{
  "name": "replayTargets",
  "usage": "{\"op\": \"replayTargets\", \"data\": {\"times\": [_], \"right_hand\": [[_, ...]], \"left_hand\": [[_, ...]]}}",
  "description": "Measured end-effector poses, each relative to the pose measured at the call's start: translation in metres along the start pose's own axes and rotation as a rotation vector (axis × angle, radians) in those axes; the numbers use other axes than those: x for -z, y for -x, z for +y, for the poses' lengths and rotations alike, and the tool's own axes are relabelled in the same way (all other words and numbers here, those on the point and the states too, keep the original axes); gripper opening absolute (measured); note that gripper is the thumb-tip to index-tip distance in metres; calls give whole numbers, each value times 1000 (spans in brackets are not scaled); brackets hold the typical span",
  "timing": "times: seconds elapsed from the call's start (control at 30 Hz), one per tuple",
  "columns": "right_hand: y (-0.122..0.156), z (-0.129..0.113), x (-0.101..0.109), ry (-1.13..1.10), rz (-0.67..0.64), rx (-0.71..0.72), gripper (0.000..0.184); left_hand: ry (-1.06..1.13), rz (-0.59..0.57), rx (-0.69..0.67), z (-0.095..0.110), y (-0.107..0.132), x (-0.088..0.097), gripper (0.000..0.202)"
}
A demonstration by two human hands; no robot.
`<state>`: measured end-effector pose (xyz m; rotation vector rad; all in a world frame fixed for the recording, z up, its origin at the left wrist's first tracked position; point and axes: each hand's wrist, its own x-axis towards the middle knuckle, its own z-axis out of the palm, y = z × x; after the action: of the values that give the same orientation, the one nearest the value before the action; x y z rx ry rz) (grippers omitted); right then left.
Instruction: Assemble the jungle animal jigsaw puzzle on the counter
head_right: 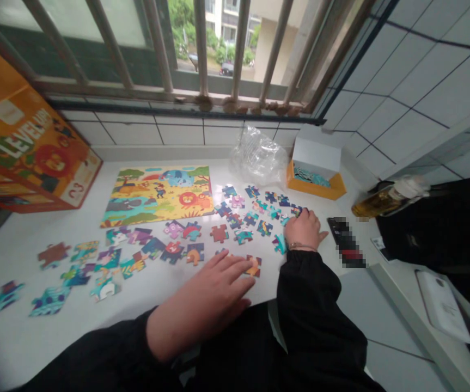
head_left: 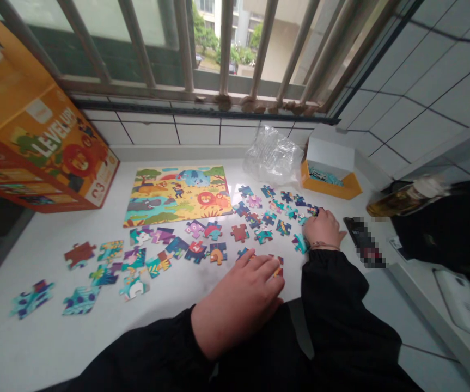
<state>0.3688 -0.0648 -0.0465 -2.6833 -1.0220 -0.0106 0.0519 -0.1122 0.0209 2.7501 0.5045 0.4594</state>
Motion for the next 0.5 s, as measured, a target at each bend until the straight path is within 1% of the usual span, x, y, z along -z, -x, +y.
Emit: {"op": "replayTargets", "data": {"times": [0.07,0.13,0.17,0.2,0.27,0.33,0.4,0.5], "right_hand": [[1,-1,-2,10,-13,-7,60],[1,-1,-4,9,-29,-15,61],[1,-1,-6,11,-35,-21,63],[1,0,-8,15,-40,-31,64],[1,2,-13,28,-47,-59,68],[-1,5,-18,55,-53,-84,74],[-5,13,-19,107,-52,-76,77],[-17,29,-12,193,-41,-18,67]], "left_hand": [[16,-9,15,13,33,3,21],[1,22,71,16,67,3,22],[-19,56,97,15,85,2,22],[-42,92,100,12,102,2,22],[-114,162,157,4,135,3,26],[-201,197,194,-6,164,5,31],[-262,213,236,-14,189,6,33],[-327,242,282,-25,217,3,37]]}}
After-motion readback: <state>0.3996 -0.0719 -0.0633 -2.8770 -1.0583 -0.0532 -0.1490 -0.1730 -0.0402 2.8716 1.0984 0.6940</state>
